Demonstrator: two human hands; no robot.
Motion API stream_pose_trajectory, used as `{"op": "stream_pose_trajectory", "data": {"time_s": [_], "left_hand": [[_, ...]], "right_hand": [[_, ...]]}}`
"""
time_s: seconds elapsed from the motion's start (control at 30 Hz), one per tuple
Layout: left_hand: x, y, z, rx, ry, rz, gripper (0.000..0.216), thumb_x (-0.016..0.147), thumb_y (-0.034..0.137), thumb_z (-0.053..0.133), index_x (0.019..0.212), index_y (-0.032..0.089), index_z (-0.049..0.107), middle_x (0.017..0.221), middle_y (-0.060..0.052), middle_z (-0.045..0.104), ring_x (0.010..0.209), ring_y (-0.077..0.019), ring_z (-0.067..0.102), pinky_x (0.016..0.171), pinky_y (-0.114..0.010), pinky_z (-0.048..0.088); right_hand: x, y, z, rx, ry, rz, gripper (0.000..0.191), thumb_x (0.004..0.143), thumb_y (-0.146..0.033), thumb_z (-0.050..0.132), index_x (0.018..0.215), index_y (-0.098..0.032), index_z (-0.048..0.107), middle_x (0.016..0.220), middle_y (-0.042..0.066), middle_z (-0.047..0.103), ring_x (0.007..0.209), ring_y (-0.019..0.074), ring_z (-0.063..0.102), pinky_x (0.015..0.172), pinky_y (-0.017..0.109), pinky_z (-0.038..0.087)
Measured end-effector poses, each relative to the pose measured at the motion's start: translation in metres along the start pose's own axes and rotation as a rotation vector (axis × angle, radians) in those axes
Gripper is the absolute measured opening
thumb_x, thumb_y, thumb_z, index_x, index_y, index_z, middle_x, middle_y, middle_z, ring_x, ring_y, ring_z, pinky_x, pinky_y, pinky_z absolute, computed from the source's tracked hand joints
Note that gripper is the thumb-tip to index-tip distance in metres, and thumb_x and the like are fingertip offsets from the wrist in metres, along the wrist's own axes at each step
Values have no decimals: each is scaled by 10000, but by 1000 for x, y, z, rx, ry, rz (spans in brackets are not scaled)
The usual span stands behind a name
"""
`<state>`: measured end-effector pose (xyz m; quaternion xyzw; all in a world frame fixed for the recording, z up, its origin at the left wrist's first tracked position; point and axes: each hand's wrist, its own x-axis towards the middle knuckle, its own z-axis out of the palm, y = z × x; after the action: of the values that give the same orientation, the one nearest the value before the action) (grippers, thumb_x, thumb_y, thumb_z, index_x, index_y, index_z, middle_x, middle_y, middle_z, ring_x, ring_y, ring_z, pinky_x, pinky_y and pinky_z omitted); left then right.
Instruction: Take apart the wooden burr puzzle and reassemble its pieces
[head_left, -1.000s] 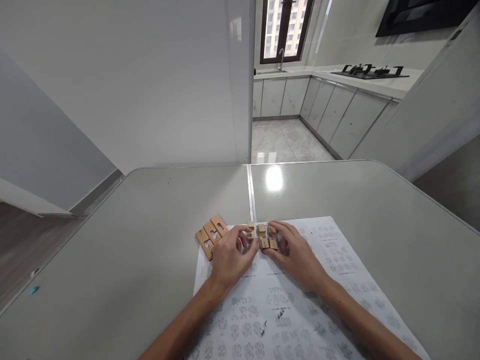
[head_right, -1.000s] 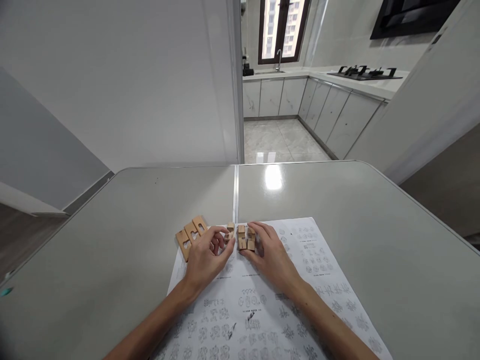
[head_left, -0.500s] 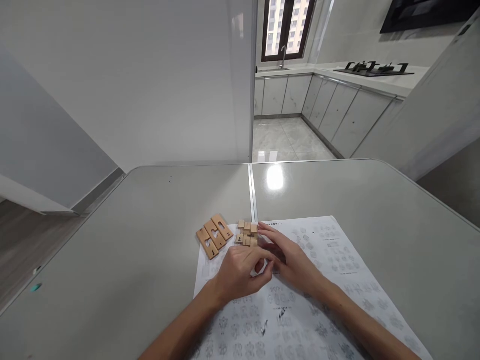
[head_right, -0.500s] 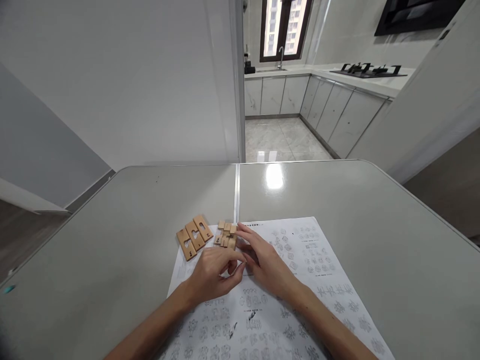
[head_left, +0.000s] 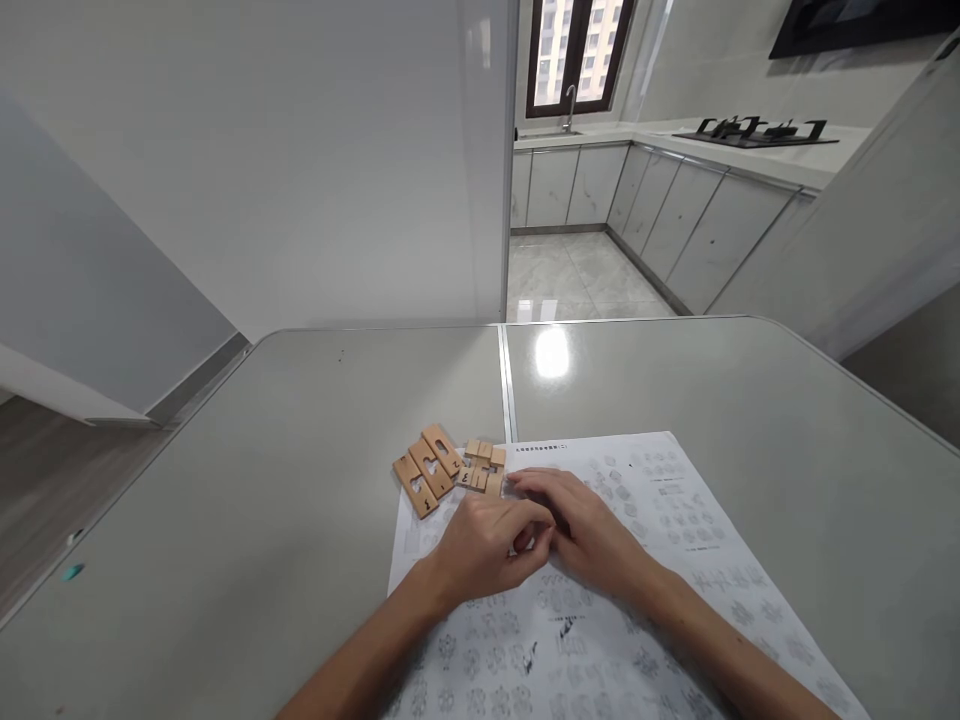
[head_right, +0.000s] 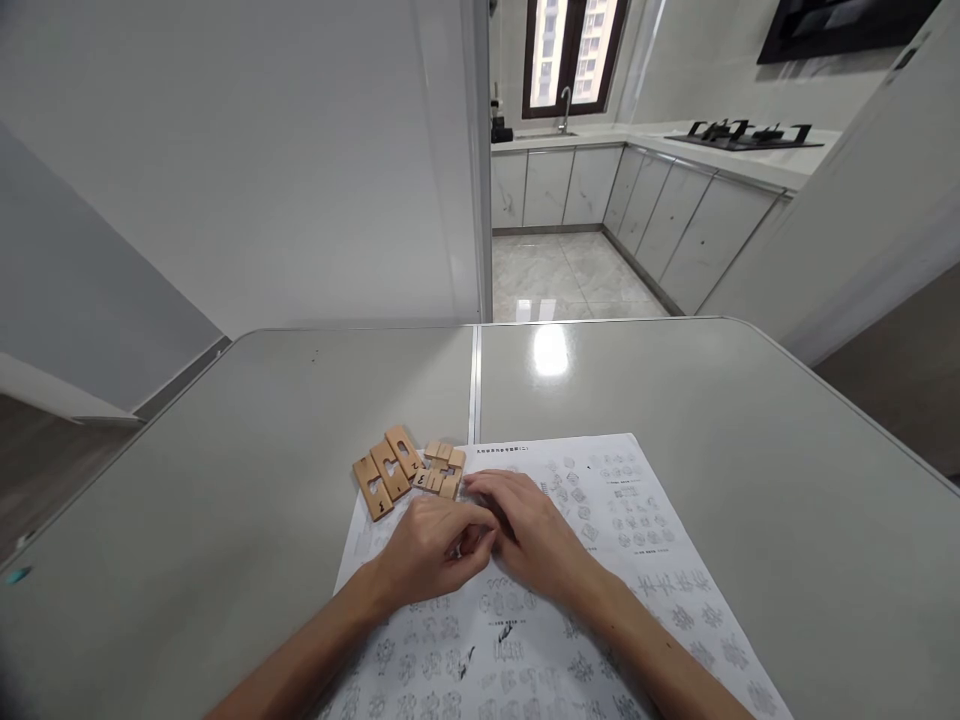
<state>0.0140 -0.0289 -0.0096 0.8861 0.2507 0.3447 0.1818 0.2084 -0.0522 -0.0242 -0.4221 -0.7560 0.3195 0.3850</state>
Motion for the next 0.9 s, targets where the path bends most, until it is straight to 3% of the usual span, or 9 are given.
{"op": "stream_pose_trajectory", "data": {"time_s": [0.1,0.17,0.23,0.9], "left_hand": [[0,-2,3,26,47,45,116,913,98,614,943,206,644,596,72,633,488,-90,564,485,-222,391],[0,-2,5,35,62,59,120,902,91,615,930,204,642,587,80,615,474,-80,543,471,-215,369],[0,-3,6,36,52,53,113,902,95,611,923,201,645,577,83,599,470,-78,537,469,-215,365],[0,-4,6,66,-8,45,125,907,97,582,852,189,647,585,63,621,475,-86,526,475,-235,344]], "right_hand": [[1,-1,0,-18,34,-25,416,877,16,493,1133,-266,658,1128,65,721,1011,240,687,836,400,585],[2,-2,0,-30,40,-16,346,859,34,481,988,-246,639,976,40,699,814,198,652,691,334,542],[2,-3,0,-49,28,-24,319,829,46,486,905,-239,607,904,21,679,735,179,612,644,308,500],[1,-1,4,-94,24,-63,296,801,27,486,911,-225,594,884,30,672,737,185,591,655,301,464]]}}
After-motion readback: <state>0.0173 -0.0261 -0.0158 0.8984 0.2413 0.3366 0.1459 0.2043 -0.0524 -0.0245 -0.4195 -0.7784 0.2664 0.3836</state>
